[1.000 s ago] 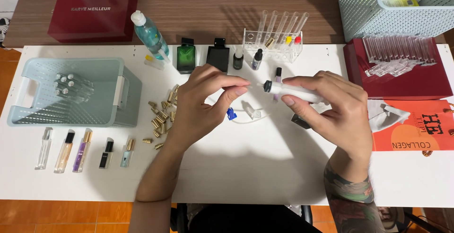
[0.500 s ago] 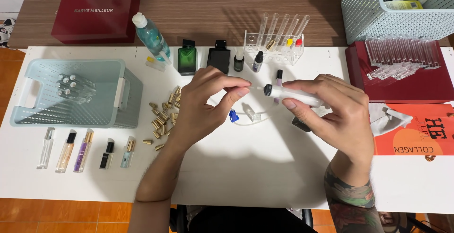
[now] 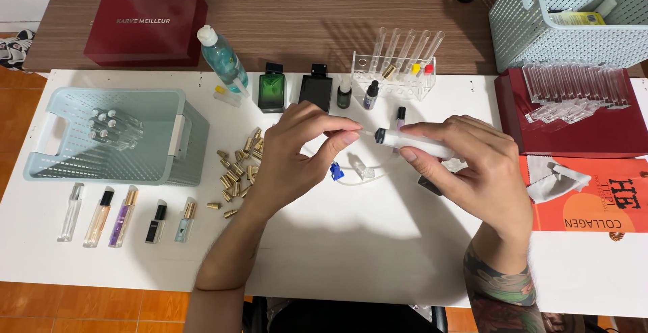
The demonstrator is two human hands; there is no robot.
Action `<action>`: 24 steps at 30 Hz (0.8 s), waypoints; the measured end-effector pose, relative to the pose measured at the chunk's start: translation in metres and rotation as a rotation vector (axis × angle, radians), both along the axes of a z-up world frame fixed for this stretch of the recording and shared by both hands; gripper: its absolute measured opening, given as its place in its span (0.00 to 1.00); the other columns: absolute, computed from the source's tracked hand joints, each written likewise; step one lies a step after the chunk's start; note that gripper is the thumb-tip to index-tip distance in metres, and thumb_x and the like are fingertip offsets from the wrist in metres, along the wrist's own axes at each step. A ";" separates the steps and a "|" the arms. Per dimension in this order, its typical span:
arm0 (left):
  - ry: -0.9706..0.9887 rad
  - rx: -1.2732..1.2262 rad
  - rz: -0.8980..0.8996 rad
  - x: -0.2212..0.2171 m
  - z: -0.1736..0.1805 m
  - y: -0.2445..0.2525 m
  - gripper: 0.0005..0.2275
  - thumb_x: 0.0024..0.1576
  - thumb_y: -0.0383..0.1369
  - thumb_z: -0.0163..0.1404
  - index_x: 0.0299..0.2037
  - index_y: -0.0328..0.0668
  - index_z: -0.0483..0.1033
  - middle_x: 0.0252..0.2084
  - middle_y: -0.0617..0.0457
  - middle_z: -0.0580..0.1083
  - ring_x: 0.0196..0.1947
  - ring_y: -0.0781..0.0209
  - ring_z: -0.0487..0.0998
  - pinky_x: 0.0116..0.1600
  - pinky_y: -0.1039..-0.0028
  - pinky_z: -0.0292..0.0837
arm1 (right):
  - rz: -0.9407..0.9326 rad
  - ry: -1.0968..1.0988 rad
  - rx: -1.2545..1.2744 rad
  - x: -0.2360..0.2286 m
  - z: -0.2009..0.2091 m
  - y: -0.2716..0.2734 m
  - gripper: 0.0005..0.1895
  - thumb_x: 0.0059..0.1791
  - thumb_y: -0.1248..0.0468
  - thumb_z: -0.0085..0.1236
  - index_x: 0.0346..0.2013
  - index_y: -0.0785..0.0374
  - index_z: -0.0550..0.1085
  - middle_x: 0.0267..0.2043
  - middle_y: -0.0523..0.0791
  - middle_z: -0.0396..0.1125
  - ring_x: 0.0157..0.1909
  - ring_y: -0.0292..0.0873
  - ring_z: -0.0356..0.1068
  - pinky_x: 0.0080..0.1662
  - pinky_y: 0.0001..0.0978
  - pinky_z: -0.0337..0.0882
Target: Transferring liquid fragrance from a larger container into small vials and test tubes using a syringe and tubing.
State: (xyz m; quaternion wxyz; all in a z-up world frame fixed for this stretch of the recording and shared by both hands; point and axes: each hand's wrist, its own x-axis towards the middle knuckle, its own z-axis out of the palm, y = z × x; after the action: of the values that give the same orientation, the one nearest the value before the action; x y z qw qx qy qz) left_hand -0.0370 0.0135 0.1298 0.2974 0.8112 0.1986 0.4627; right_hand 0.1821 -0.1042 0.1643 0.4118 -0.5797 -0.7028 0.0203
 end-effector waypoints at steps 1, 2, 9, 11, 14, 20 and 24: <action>0.000 -0.001 -0.003 0.000 0.000 0.000 0.07 0.58 0.27 0.62 0.43 0.47 0.81 0.34 0.60 0.77 0.33 0.66 0.73 0.41 0.75 0.68 | 0.003 0.002 -0.002 0.000 0.000 0.000 0.13 0.46 0.64 0.70 0.43 0.65 0.80 0.33 0.45 0.75 0.29 0.38 0.71 0.32 0.28 0.66; 0.001 -0.001 -0.007 0.000 0.000 0.000 0.07 0.58 0.26 0.63 0.43 0.47 0.81 0.33 0.60 0.77 0.33 0.66 0.73 0.41 0.74 0.68 | 0.007 0.004 -0.004 0.001 -0.001 0.000 0.13 0.46 0.64 0.70 0.43 0.65 0.80 0.33 0.45 0.75 0.29 0.37 0.71 0.32 0.28 0.67; -0.002 0.000 -0.008 0.001 0.001 0.001 0.07 0.57 0.26 0.63 0.43 0.46 0.81 0.32 0.59 0.76 0.33 0.65 0.72 0.41 0.74 0.67 | 0.025 0.007 0.001 0.002 0.000 0.001 0.13 0.46 0.64 0.70 0.43 0.65 0.80 0.34 0.45 0.75 0.30 0.37 0.72 0.32 0.28 0.67; 0.002 -0.006 -0.012 0.001 0.000 0.001 0.07 0.57 0.26 0.63 0.43 0.46 0.81 0.31 0.58 0.75 0.32 0.64 0.71 0.41 0.73 0.67 | 0.023 0.012 -0.001 0.002 -0.001 0.001 0.13 0.46 0.64 0.70 0.43 0.65 0.80 0.33 0.45 0.75 0.29 0.37 0.72 0.32 0.28 0.68; 0.005 -0.007 -0.009 0.001 0.000 0.002 0.07 0.57 0.26 0.63 0.43 0.46 0.81 0.31 0.59 0.75 0.32 0.64 0.71 0.41 0.73 0.67 | 0.021 0.010 -0.005 0.003 -0.001 0.002 0.13 0.46 0.64 0.70 0.43 0.66 0.80 0.33 0.46 0.75 0.29 0.37 0.71 0.32 0.28 0.67; 0.012 0.024 -0.007 0.001 0.000 0.003 0.07 0.57 0.26 0.63 0.42 0.47 0.81 0.31 0.59 0.74 0.33 0.64 0.71 0.42 0.73 0.67 | -0.001 -0.007 0.006 0.000 0.000 0.000 0.12 0.47 0.64 0.70 0.43 0.65 0.80 0.32 0.45 0.73 0.28 0.38 0.68 0.33 0.30 0.64; 0.018 0.020 0.000 0.000 -0.001 0.003 0.07 0.57 0.26 0.63 0.42 0.47 0.81 0.32 0.59 0.74 0.33 0.64 0.71 0.43 0.73 0.67 | -0.019 -0.006 -0.009 -0.001 0.000 0.001 0.12 0.47 0.65 0.71 0.43 0.65 0.80 0.30 0.45 0.72 0.27 0.38 0.66 0.31 0.30 0.62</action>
State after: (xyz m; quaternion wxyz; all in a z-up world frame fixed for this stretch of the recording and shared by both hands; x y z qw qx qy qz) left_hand -0.0366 0.0165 0.1286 0.2875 0.8184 0.1966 0.4572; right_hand 0.1815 -0.1034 0.1639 0.4072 -0.5883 -0.6984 0.0176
